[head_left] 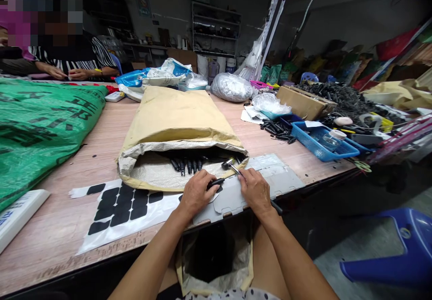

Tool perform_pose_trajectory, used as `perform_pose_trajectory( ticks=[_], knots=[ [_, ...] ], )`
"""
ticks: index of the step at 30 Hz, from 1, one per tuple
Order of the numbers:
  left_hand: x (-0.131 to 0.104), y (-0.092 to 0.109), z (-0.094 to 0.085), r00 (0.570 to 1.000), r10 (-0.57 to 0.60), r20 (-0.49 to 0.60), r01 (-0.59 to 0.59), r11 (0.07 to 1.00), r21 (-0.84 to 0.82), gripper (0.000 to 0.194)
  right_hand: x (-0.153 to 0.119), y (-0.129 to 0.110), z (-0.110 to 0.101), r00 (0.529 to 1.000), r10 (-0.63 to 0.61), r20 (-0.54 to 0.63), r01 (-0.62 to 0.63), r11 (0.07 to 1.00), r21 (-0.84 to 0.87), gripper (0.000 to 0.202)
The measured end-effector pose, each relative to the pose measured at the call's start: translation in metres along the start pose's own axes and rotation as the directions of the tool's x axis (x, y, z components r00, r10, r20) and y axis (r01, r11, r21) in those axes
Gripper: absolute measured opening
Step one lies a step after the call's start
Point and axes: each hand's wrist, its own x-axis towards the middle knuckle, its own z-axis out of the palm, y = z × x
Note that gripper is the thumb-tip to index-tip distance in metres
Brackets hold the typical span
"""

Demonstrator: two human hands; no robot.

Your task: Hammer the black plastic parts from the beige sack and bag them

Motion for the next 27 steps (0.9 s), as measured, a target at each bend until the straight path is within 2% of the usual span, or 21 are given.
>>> perform_pose_trajectory(
  ticks=[2,5,8,10,13,16,20,24,27],
  knots=[
    [0.001,-0.001,0.0,1.0,-0.019,-0.009,0.019,0.999,-0.04,0.012,-0.002,0.001,-0.005,1.0,0.023,-0.016,-0.021,0.989,0.149,0.028],
    [0.002,0.001,-0.002,0.999,-0.044,-0.017,0.042,0.997,-0.058,0.01,-0.012,-0.001,-0.016,0.999,0.027,-0.027,-0.014,0.923,0.385,0.031],
    [0.004,0.004,-0.002,0.997,-0.077,-0.012,0.076,0.995,-0.057,0.008,-0.023,-0.007,-0.027,0.999,-0.034,0.027,0.017,0.871,0.492,0.033],
    [0.005,0.005,-0.001,0.994,-0.111,-0.011,0.11,0.992,-0.062,0.007,-0.028,-0.012,-0.031,0.996,-0.075,0.054,0.039,0.873,0.485,0.033],
    [0.006,0.005,0.0,0.99,-0.141,-0.016,0.139,0.987,-0.083,0.007,-0.035,-0.018,-0.035,0.994,-0.108,0.034,0.081,0.891,0.448,0.038],
    [0.006,0.005,0.0,0.99,-0.144,-0.013,0.142,0.985,-0.103,0.006,-0.04,-0.021,-0.034,0.993,-0.119,0.015,0.103,0.908,0.405,0.043],
    [0.006,0.005,0.001,0.987,-0.163,-0.013,0.16,0.982,-0.102,0.006,-0.042,-0.022,-0.032,0.991,-0.123,0.047,0.098,0.93,0.355,0.043],
    [0.006,0.004,0.002,0.989,-0.146,-0.015,0.143,0.983,-0.115,0.005,-0.042,-0.027,-0.033,0.99,-0.144,0.008,0.13,0.916,0.379,0.044],
    [0.005,0.004,0.002,0.988,-0.154,-0.016,0.152,0.984,-0.098,0.006,-0.044,-0.035,-0.033,0.984,-0.172,0.034,0.148,0.916,0.372,0.044]
  ],
)
